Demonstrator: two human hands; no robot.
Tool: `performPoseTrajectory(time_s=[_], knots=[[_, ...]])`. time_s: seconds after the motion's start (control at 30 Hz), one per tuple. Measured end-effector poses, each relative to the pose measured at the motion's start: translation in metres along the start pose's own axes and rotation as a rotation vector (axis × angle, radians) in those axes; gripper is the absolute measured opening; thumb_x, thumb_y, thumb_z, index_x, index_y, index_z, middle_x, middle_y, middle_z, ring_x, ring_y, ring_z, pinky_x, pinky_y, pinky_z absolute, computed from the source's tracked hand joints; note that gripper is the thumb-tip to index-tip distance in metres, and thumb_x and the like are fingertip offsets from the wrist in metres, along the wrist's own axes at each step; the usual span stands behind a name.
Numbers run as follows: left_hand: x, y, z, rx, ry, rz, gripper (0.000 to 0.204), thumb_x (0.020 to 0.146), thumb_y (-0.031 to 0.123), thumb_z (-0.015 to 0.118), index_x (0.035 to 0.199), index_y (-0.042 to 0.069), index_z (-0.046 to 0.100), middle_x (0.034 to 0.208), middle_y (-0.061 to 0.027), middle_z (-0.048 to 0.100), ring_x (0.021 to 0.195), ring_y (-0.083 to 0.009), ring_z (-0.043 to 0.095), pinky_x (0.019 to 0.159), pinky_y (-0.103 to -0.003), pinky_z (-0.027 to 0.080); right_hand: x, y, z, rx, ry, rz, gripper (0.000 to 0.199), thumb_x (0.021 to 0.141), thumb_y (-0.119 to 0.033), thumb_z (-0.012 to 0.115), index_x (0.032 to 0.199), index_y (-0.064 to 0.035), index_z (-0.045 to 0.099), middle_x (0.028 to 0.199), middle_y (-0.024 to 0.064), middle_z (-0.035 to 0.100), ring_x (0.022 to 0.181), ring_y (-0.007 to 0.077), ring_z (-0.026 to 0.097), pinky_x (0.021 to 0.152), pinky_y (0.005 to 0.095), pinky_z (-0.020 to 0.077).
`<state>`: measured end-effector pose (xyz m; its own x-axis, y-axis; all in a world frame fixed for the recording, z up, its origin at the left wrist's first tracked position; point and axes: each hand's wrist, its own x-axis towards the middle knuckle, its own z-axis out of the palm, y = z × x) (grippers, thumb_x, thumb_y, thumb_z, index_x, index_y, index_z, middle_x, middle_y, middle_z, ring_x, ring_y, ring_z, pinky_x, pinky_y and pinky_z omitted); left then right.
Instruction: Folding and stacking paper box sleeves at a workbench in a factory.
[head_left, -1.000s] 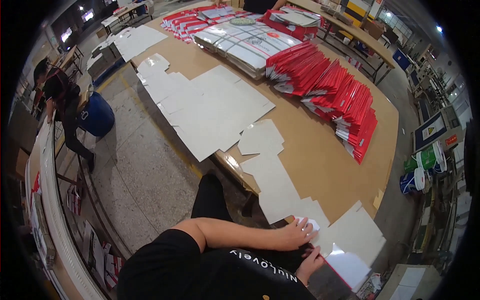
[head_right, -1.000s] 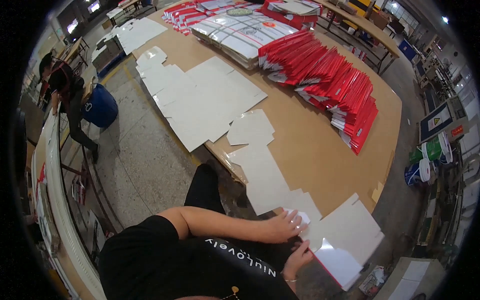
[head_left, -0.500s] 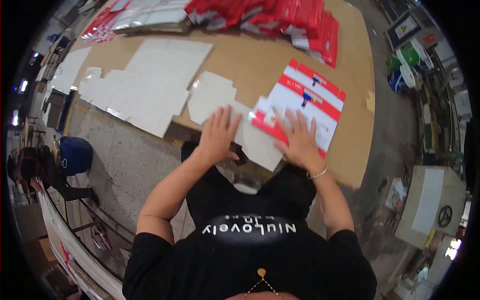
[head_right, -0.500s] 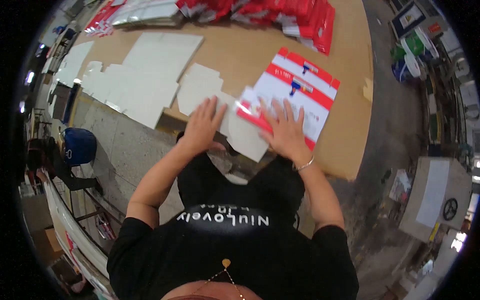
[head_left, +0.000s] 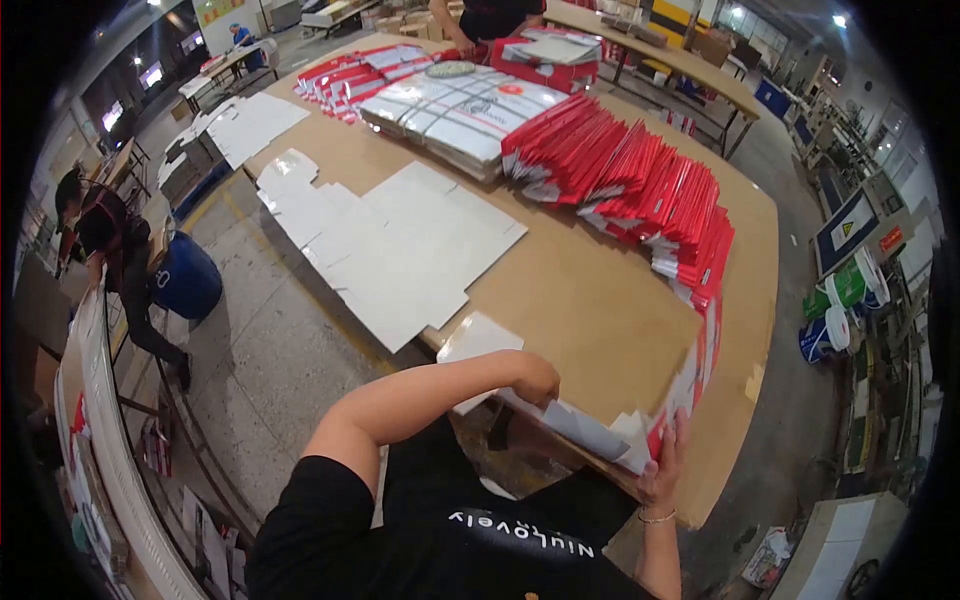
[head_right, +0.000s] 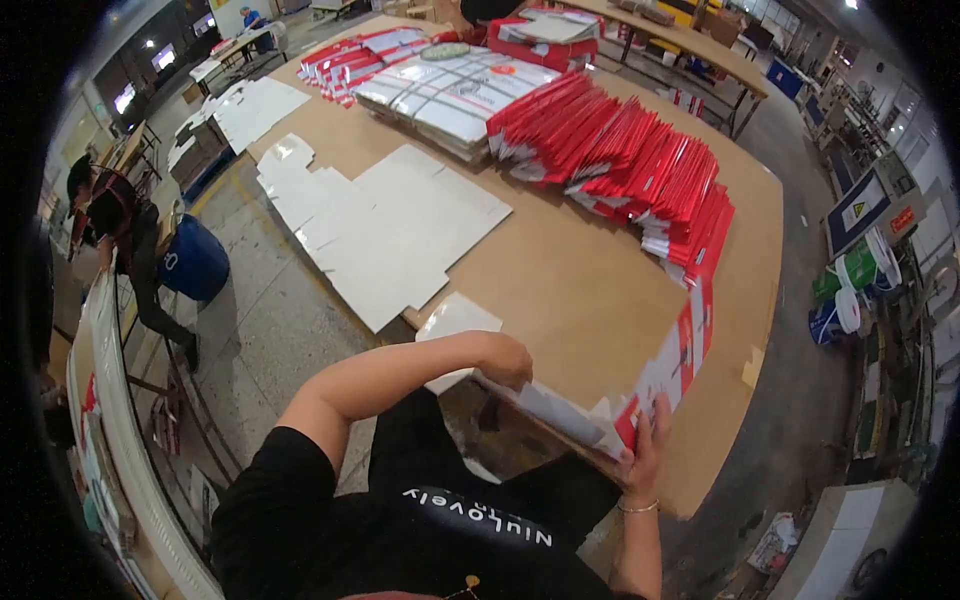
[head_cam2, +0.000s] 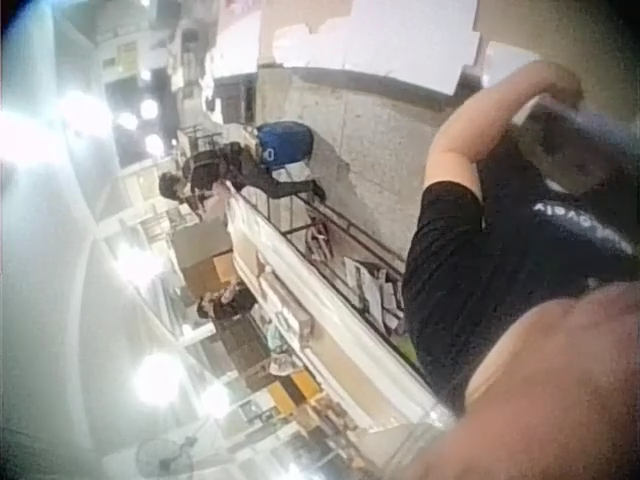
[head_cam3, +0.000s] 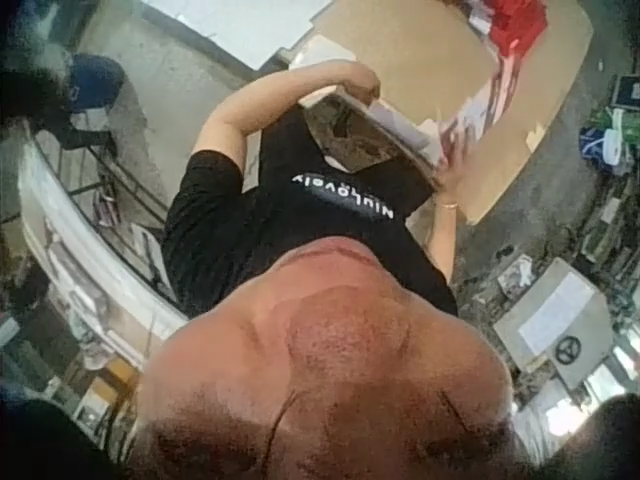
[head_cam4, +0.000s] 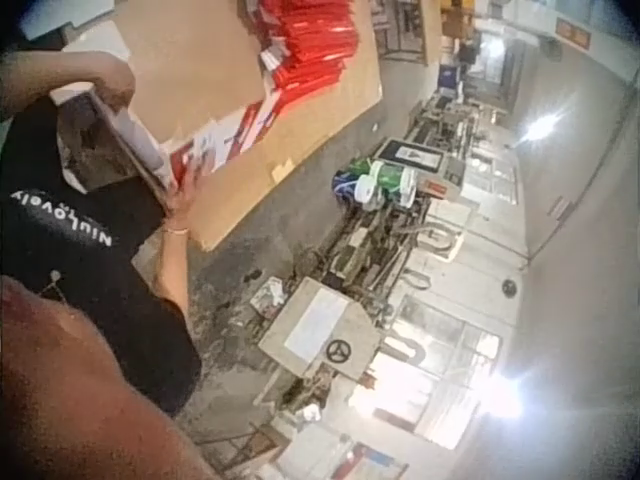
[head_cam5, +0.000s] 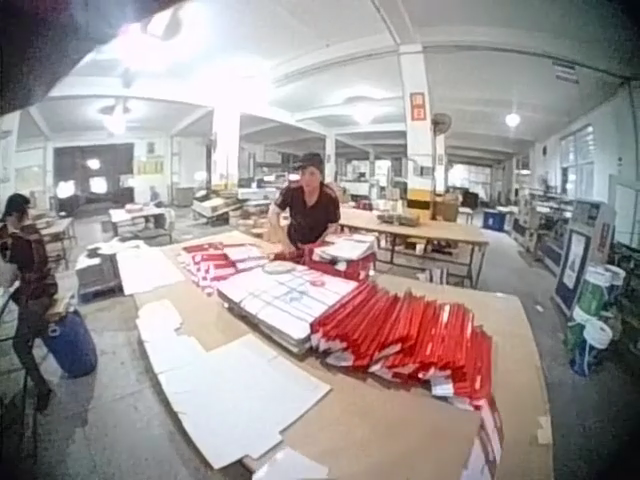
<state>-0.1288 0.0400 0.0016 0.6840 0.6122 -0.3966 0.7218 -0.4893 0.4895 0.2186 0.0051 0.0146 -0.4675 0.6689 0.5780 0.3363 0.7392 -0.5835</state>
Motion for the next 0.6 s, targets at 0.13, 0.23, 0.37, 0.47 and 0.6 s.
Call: performPoseTrajectory(time_s=[0.13,0.23,0.37,0.47,0.6], knots=[[0.033,-0.019,-0.033,-0.121,-0.238,-0.007,0.038,0.081,0.042,0.071,0.104,0.012,0.076,0.103,-0.0110,0.073,0.098,-0.0305,0.067,0.082,-0.044,0.051,-0.002,0.003,0.010,-0.510,-0.587,-0.008,0.056,0.093,-0.038,0.059,0.145,-0.0224,0.050,0.157,0.0190,0.032,0.147,0.0424,0.024,0.120,0.0575,0.0150],[0.042,-0.027,-0.043,-0.022,-0.225,-0.164,0.034,0.076,0.038,0.077,0.098,0.012,0.074,0.097,-0.0085,0.073,0.093,-0.0292,0.069,0.077,-0.043,0.051,-0.004,-0.012,0.022,-0.651,-0.596,-0.040,0.055,0.086,-0.038,0.068,0.138,-0.0252,0.057,0.150,0.0161,0.041,0.141,0.0399,0.032,0.113,0.0612,0.0228],[0.001,-0.012,-0.007,-0.225,0.435,-0.108,0.027,0.077,0.029,0.073,0.089,0.008,0.061,0.089,-0.0115,0.072,0.087,-0.0342,0.069,0.072,-0.047,0.053,0.021,-0.021,0.032,-0.533,-0.579,0.121,0.060,0.082,-0.045,0.070,0.138,-0.0274,0.058,0.141,0.0150,0.046,0.131,0.0378,0.038,0.104,0.0545,0.0299],[-0.021,0.027,0.029,0.424,0.576,-0.120,0.029,0.078,0.020,0.069,0.101,0.007,0.058,0.096,-0.0116,0.063,0.093,-0.0284,0.065,0.080,-0.042,0.049,0.022,-0.021,0.039,-0.503,-0.533,0.140,0.063,0.081,-0.048,0.071,0.139,-0.0276,0.057,0.140,0.0164,0.045,0.132,0.0387,0.037,0.105,0.0548,0.0281],[-0.077,0.054,0.060,0.612,0.662,-0.022,0.044,0.086,0.022,0.062,0.126,0.005,0.056,0.122,-0.0124,0.057,0.108,-0.0285,0.058,0.085,-0.042,0.047,0.010,-0.013,0.037,-0.492,-0.469,0.082,0.067,0.081,-0.051,0.071,0.141,-0.0257,0.055,0.145,0.0201,0.041,0.139,0.0421,0.030,0.113,0.0603,0.0193]])
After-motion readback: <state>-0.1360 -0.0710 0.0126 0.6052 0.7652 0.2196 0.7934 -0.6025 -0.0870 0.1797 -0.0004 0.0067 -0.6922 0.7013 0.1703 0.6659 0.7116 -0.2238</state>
